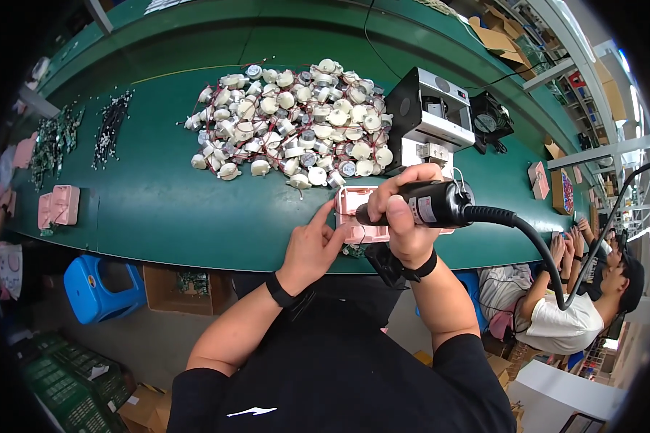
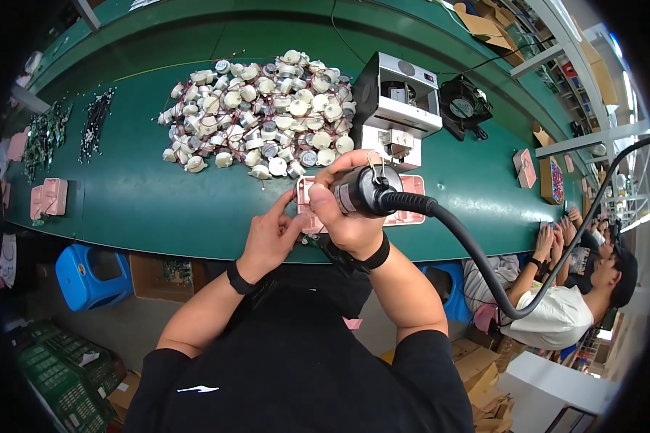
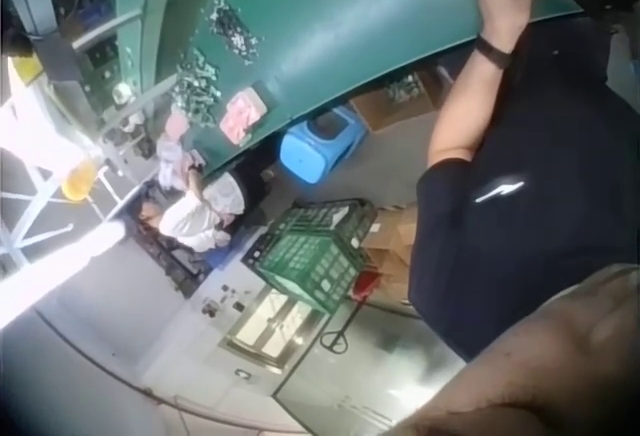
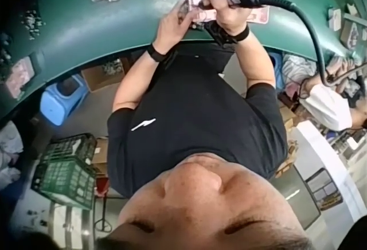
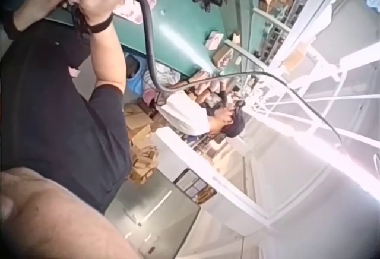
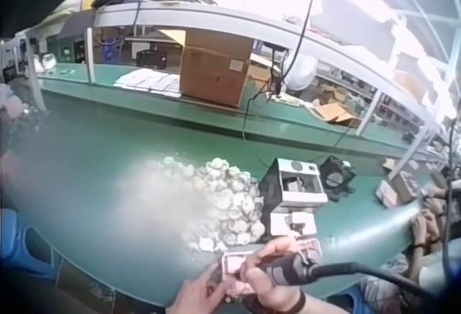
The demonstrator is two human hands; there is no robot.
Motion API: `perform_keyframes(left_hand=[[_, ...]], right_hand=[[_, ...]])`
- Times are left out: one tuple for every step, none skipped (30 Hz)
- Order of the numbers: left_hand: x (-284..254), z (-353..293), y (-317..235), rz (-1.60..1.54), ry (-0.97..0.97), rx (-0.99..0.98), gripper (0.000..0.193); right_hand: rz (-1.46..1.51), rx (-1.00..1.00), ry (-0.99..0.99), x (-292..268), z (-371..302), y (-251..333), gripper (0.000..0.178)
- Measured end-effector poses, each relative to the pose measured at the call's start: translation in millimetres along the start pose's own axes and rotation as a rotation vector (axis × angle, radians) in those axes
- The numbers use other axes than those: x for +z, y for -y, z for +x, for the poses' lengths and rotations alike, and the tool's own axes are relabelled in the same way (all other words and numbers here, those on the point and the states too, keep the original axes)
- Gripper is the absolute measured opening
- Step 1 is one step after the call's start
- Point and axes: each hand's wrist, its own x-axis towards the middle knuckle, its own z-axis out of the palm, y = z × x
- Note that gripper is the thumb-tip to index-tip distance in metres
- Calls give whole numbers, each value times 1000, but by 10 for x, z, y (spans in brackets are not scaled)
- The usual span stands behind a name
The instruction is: The worker is assembling small electronic or mechanical components using an electric screwdriver at a factory workbench.
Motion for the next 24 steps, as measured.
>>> perform_keyframes(left_hand=[[0,5,1,-8,5,-12,54],[-1,7,-1,-9,5,-17,54],[-8,9,-13,-12,10,-18,54],[-21,13,-22,-15,14,-20,54],[-27,16,-23,-18,18,-22,54],[-29,19,-16,-19,17,-28,54],[-28,22,-7,-21,26,-19,53],[-27,23,1,-22,36,-11,52],[-28,27,8,-22,44,-3,51],[-30,26,9,-23,41,-9,51],[-33,23,5,-28,39,-6,52],[-36,19,0,-33,37,-3,52],[-40,16,1,-39,35,0,52],[-37,17,2,-40,36,-3,52],[-34,21,5,-38,36,2,52],[-32,24,7,-36,35,8,52],[-32,21,7,-33,35,14,51],[-37,14,4,-34,35,12,51],[-42,20,-3,-40,42,2,51],[-48,23,-11,-46,50,-9,51],[-50,26,-16,-52,57,-18,51],[-49,30,-20,-53,56,-17,51],[-46,33,-26,-58,62,-19,51],[-46,32,-26,-61,67,-22,52]], right_hand=[[-9,-3,17,-2,1,-6,41],[-19,-6,35,-4,4,-10,41],[-18,-1,37,-6,2,-5,41],[6,11,50,-2,-3,8,43],[30,23,63,4,-12,28,44],[54,36,76,11,-22,47,45],[55,42,78,21,-35,71,45],[61,57,79,33,-54,102,47],[69,72,81,45,-70,128,48],[77,86,83,51,-86,143,50],[80,92,87,50,-102,150,50],[67,91,93,45,-120,156,51],[54,89,100,42,-133,158,52],[39,87,103,39,-139,162,53],[39,90,103,42,-131,159,53],[38,93,109,46,-114,155,53],[38,96,115,51,-100,150,53],[38,98,122,54,-96,148,52],[37,98,122,52,-92,147,52],[35,101,118,50,-93,147,52],[33,103,114,49,-94,149,52],[32,105,110,48,-93,151,52],[31,104,110,48,-89,150,52],[26,98,101,52,-85,141,52]])
